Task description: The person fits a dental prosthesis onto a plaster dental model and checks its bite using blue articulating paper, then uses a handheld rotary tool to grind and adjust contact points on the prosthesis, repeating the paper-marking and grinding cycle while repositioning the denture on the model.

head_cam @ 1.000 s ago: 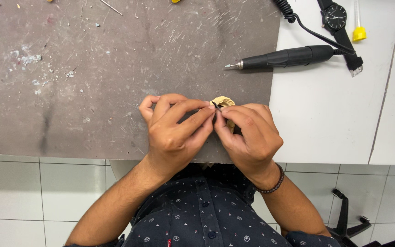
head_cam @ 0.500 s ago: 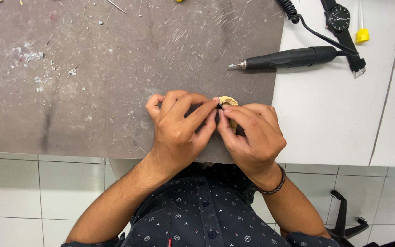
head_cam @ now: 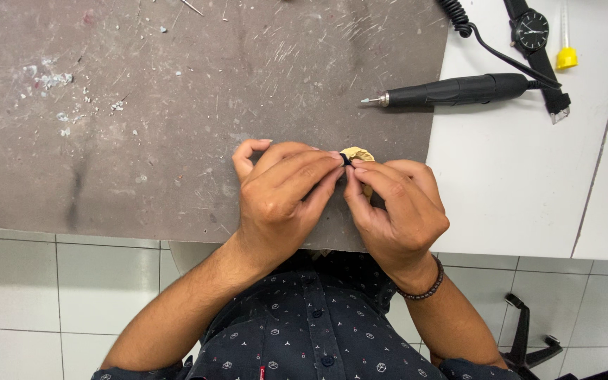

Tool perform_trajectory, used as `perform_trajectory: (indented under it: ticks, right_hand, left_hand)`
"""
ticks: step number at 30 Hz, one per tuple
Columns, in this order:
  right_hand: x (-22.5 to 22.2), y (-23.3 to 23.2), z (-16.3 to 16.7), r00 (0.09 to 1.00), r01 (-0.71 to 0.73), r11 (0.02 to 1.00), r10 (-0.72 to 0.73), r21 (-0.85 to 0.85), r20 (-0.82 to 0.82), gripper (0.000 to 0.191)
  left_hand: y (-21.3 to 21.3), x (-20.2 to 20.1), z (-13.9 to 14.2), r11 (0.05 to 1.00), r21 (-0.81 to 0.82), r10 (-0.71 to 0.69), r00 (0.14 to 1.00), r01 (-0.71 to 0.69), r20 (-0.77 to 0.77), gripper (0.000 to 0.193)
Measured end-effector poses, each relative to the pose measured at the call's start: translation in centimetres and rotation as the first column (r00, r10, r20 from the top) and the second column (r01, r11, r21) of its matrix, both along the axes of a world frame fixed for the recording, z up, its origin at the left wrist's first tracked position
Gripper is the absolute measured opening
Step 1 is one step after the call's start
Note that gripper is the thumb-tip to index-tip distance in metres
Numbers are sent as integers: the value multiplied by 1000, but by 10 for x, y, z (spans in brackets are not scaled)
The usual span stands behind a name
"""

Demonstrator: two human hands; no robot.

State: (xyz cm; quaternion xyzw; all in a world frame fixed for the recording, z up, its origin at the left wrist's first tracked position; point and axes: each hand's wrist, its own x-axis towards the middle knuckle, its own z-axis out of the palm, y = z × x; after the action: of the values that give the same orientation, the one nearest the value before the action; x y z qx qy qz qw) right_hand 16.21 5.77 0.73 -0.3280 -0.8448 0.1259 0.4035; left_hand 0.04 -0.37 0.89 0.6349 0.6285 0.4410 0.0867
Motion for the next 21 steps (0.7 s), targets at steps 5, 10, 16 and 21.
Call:
perform_trajectory:
  ticks: [5, 10, 16, 21]
  right_hand:
    - [-1, -1, 0, 1000, 0, 1000, 0, 10, 4, 28]
    - [-1, -2, 2, 1000, 13, 1000, -13, -11, -1, 28]
    - [-1, -1, 1, 1000, 12, 1000, -12, -3, 1, 28]
    - [-1, -3, 2, 1000, 13, 998, -14, 54, 18, 29]
  left_hand:
    - [1, 2, 1, 1000, 13, 14, 1000, -13, -23, 18]
    - [0, 0, 2, 999, 31, 28, 1000, -28, 8, 18]
    - [0, 0, 2, 997, 43, 61, 997, -63, 54, 20]
    - [-1, 1, 3, 998, 41, 52, 999, -52, 7, 20]
